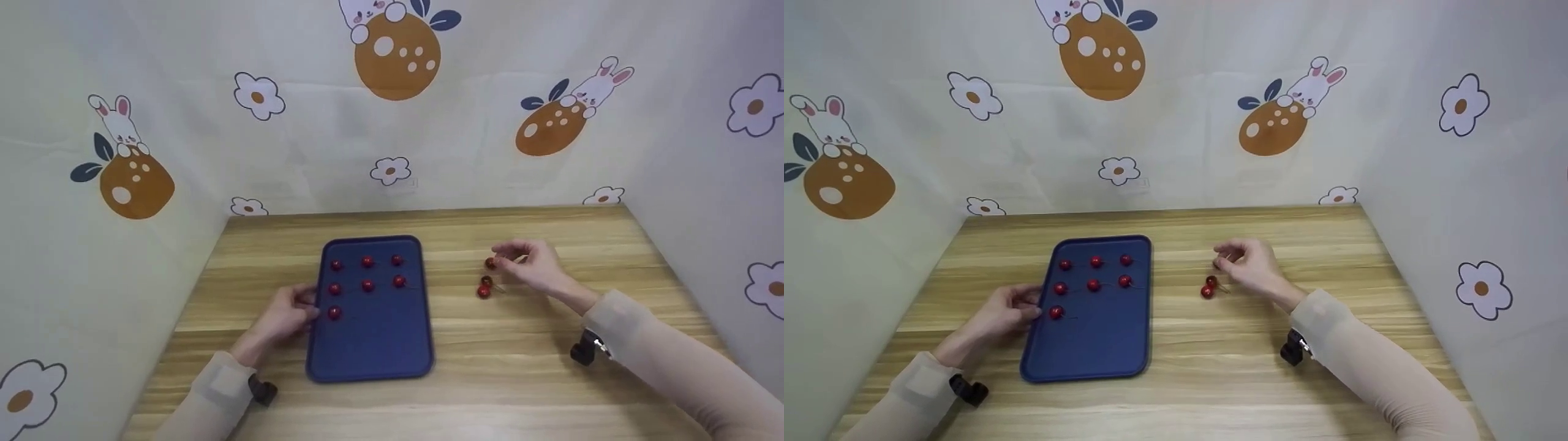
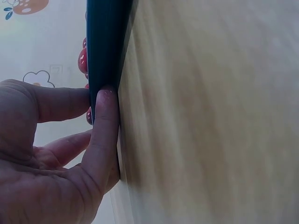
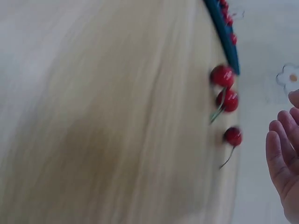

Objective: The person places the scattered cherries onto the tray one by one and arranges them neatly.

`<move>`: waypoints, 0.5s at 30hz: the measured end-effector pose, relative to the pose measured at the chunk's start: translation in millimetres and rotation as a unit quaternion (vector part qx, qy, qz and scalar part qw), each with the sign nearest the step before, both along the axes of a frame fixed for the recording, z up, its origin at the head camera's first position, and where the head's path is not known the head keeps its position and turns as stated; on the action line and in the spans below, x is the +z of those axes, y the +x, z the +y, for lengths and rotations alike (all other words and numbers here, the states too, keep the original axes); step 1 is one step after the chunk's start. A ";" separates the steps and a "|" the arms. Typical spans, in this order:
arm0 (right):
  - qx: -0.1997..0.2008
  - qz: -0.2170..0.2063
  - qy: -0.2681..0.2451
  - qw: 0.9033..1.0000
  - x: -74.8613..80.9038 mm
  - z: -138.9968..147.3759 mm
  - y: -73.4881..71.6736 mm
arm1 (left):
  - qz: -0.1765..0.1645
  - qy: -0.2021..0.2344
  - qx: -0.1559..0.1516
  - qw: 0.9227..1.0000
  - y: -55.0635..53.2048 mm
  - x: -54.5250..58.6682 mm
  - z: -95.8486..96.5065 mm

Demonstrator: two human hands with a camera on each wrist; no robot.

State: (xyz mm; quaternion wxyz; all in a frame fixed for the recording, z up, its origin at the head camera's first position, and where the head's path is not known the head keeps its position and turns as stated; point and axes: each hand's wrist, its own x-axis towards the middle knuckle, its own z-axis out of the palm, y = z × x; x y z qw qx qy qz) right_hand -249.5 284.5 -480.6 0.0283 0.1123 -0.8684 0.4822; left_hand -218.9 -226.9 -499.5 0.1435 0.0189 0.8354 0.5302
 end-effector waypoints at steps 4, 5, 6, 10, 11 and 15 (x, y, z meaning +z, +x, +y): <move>-0.036 0.003 0.043 0.998 -15.5 15.9 -10.9 | 0.009 -0.002 -0.003 1.000 -0.4 -3.2 -0.7; -0.042 0.004 0.052 0.998 -18.4 18.9 -13.0 | 0.010 -0.003 -0.005 1.000 -0.3 -3.7 -0.8; -0.048 0.006 0.063 0.997 -21.0 21.9 -14.9 | 0.009 -0.001 -0.004 1.000 -0.3 -4.1 -0.9; -0.053 0.010 0.111 0.992 -25.8 29.3 -19.4 | 0.007 0.001 -0.004 1.000 -0.2 -3.7 -1.1; -0.051 0.009 0.123 0.991 -26.1 30.0 -19.9 | 0.006 0.002 -0.005 1.000 -0.2 -2.9 -1.2; -0.042 -0.007 0.157 0.987 -26.6 29.5 -21.6 | 0.001 0.005 -0.002 1.000 -1.2 -1.0 -1.1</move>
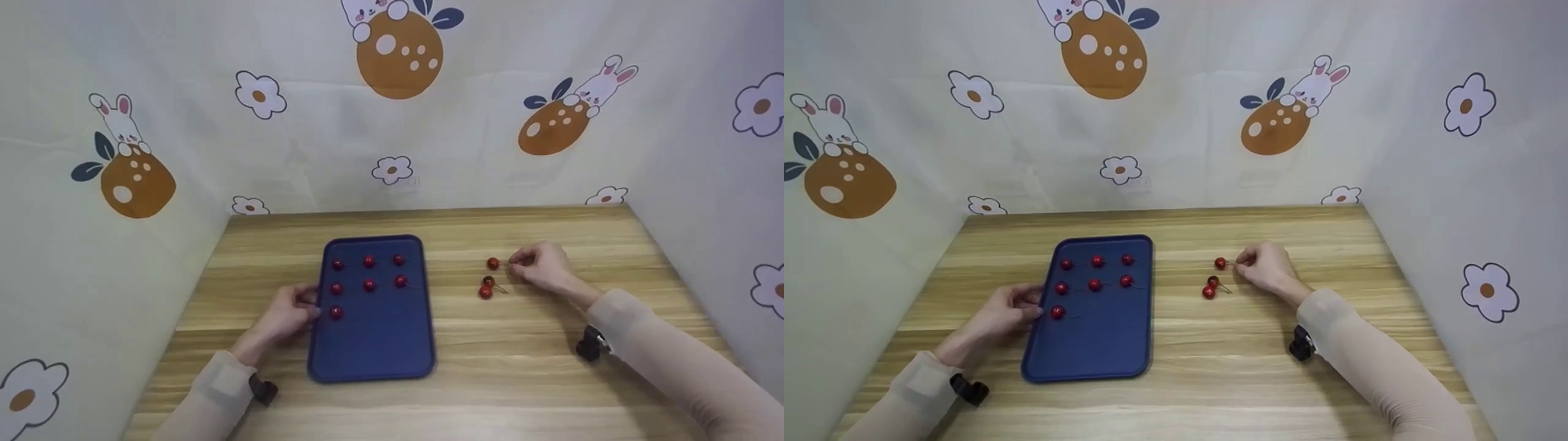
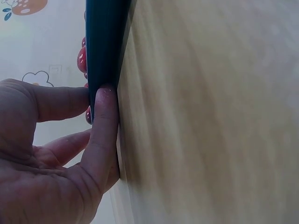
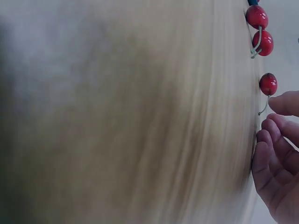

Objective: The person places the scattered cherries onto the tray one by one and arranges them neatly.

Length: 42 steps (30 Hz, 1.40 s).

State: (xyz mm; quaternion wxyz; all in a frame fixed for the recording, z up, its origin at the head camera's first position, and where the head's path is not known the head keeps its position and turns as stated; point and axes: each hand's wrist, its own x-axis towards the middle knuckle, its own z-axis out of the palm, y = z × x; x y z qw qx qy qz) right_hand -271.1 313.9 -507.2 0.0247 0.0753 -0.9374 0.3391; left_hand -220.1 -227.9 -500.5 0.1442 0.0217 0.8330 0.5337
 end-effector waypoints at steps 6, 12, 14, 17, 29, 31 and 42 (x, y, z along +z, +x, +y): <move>0.006 -0.026 0.018 0.999 -0.2 -3.3 -2.1 | 0.001 0.001 -0.001 1.000 0.4 0.6 0.9; 0.005 -0.017 0.030 0.999 -0.6 -5.7 -3.6 | 0.004 -0.002 0.000 1.000 0.8 1.0 0.7; 0.007 -0.005 0.037 0.999 -0.6 -6.5 -3.9 | 0.005 0.001 0.000 1.000 1.0 1.5 0.7; 0.011 0.015 0.046 0.999 -1.2 -7.1 -4.6 | 0.009 0.007 -0.004 1.000 1.3 1.7 1.0; 0.006 0.018 0.038 0.999 -2.3 -10.0 -3.5 | 0.000 0.019 -0.002 1.000 0.7 -0.2 -0.5; 0.005 0.020 0.038 0.999 -1.9 -10.6 -2.6 | 0.001 0.018 -0.001 1.000 0.8 -0.3 -0.6; 0.026 0.046 0.027 0.998 5.6 -18.8 5.0 | 0.007 0.011 -0.001 1.000 0.1 -1.3 -0.5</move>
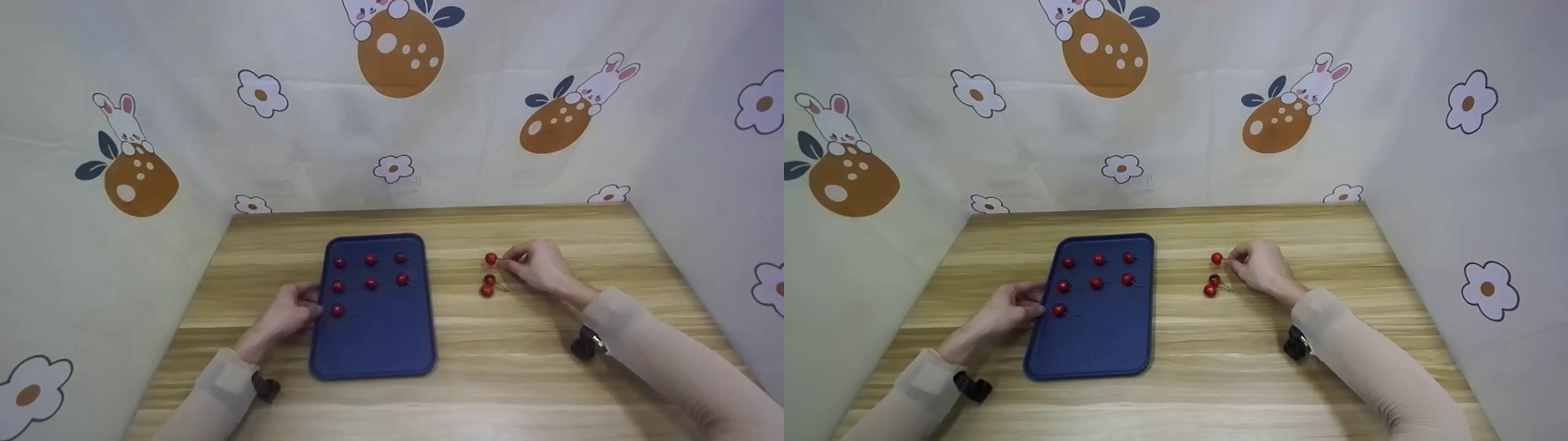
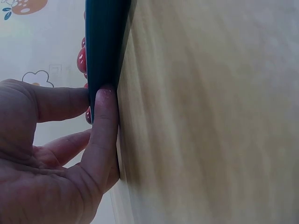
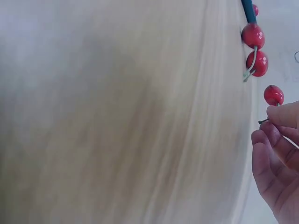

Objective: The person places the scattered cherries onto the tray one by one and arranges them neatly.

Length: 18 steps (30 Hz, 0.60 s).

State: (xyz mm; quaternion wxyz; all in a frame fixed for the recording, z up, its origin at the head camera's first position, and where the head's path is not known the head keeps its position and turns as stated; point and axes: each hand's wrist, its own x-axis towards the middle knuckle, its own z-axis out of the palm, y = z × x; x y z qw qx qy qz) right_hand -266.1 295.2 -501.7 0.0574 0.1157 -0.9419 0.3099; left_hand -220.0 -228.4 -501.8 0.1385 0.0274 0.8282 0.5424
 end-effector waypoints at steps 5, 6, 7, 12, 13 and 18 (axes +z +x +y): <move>0.014 -0.007 -0.021 1.000 6.2 -9.4 4.3 | -0.001 0.001 -0.004 1.000 0.6 1.1 -0.2; 0.019 -0.007 -0.027 0.999 7.3 -12.0 5.0 | -0.002 0.000 -0.004 1.000 0.8 1.3 -0.2; 0.023 -0.008 -0.032 0.999 8.3 -14.8 6.0 | -0.003 0.001 -0.002 1.000 0.9 1.3 -0.1; 0.051 -0.002 -0.057 0.997 12.1 -30.5 11.2 | -0.005 0.000 0.005 1.000 0.7 -0.2 0.0; 0.057 -0.001 -0.061 0.996 12.8 -33.8 12.4 | -0.005 0.000 0.006 1.000 0.6 -0.7 0.2; 0.088 -0.002 -0.093 0.992 17.3 -49.6 18.6 | -0.007 -0.002 0.005 1.000 0.6 0.3 1.1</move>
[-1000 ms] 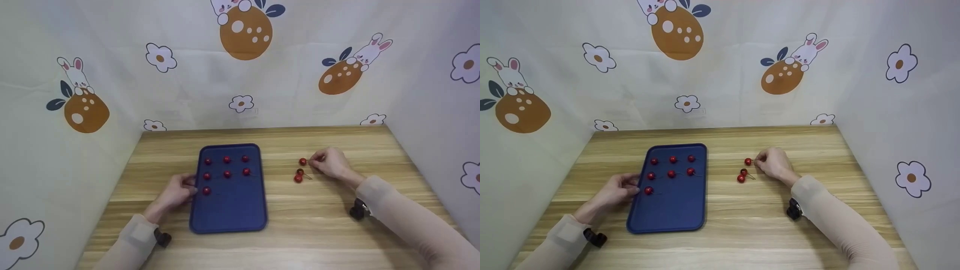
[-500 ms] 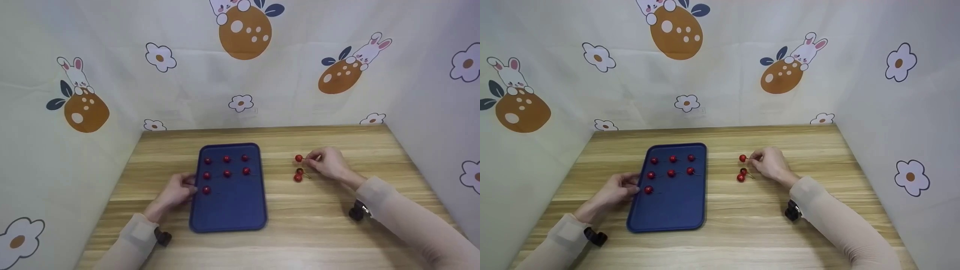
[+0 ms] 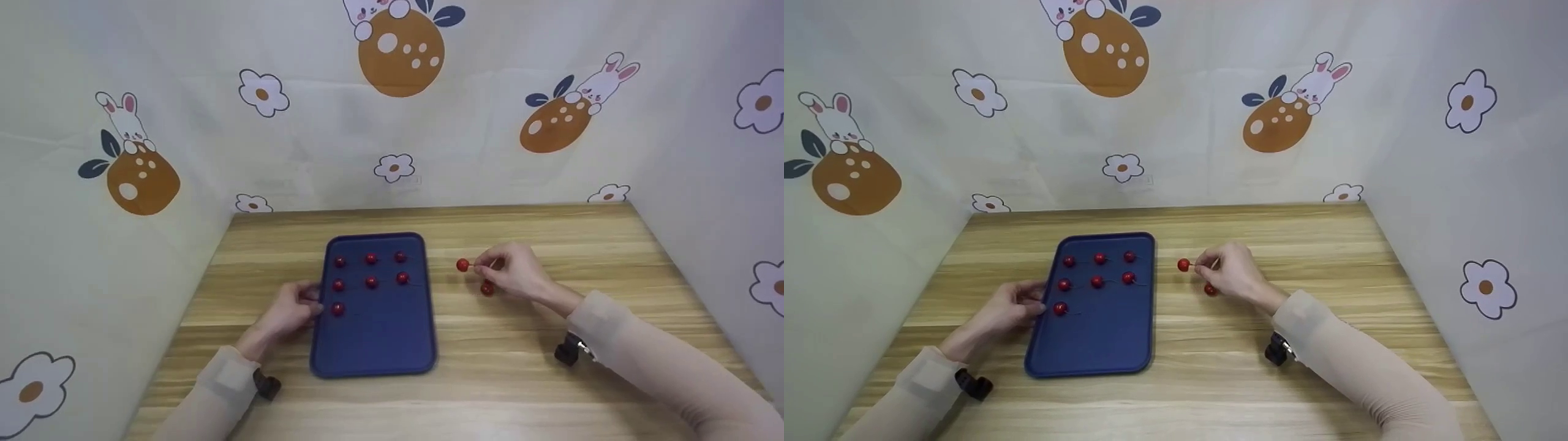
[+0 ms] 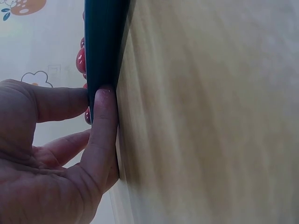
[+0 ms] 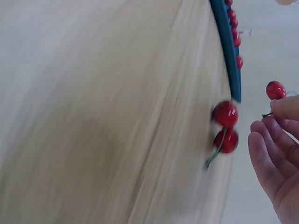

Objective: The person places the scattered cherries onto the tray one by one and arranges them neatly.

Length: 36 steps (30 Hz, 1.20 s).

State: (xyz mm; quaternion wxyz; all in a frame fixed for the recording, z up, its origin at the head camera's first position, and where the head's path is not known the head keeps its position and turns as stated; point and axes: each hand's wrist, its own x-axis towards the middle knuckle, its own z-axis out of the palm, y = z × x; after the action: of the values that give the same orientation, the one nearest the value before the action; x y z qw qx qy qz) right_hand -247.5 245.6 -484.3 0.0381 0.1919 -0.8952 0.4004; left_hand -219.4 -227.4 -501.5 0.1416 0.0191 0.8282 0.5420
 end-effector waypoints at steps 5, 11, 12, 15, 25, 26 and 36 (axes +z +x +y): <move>0.012 -0.010 -0.031 0.999 3.9 -13.7 4.3 | -0.003 0.002 0.002 1.000 -0.3 0.3 0.9; 0.027 -0.016 -0.066 0.997 6.4 -28.7 5.2 | 0.001 0.001 0.000 1.000 -0.4 0.4 0.6; 0.033 -0.013 -0.070 0.997 6.3 -31.4 5.3 | 0.002 0.000 -0.001 1.000 -0.7 0.2 0.2; 0.043 -0.006 -0.075 0.996 7.6 -39.6 5.3 | -0.007 0.011 -0.002 1.000 -0.5 0.1 -0.1; 0.097 -0.019 -0.088 0.991 7.0 -69.6 6.7 | -0.015 0.019 0.005 1.000 -1.0 1.1 1.1; 0.102 -0.018 -0.089 0.991 6.6 -72.6 7.0 | -0.016 0.019 0.006 1.000 -0.9 1.1 1.2; 0.139 -0.031 -0.046 0.989 2.5 -109.4 9.6 | 0.000 0.020 -0.004 1.000 -0.8 -1.6 -1.1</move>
State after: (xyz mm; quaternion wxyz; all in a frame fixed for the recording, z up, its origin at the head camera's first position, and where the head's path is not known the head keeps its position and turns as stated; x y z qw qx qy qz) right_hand -237.9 136.2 -481.9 -0.0368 0.3002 -0.8414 0.4479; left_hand -220.2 -228.5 -503.1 0.1429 0.0254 0.8171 0.5579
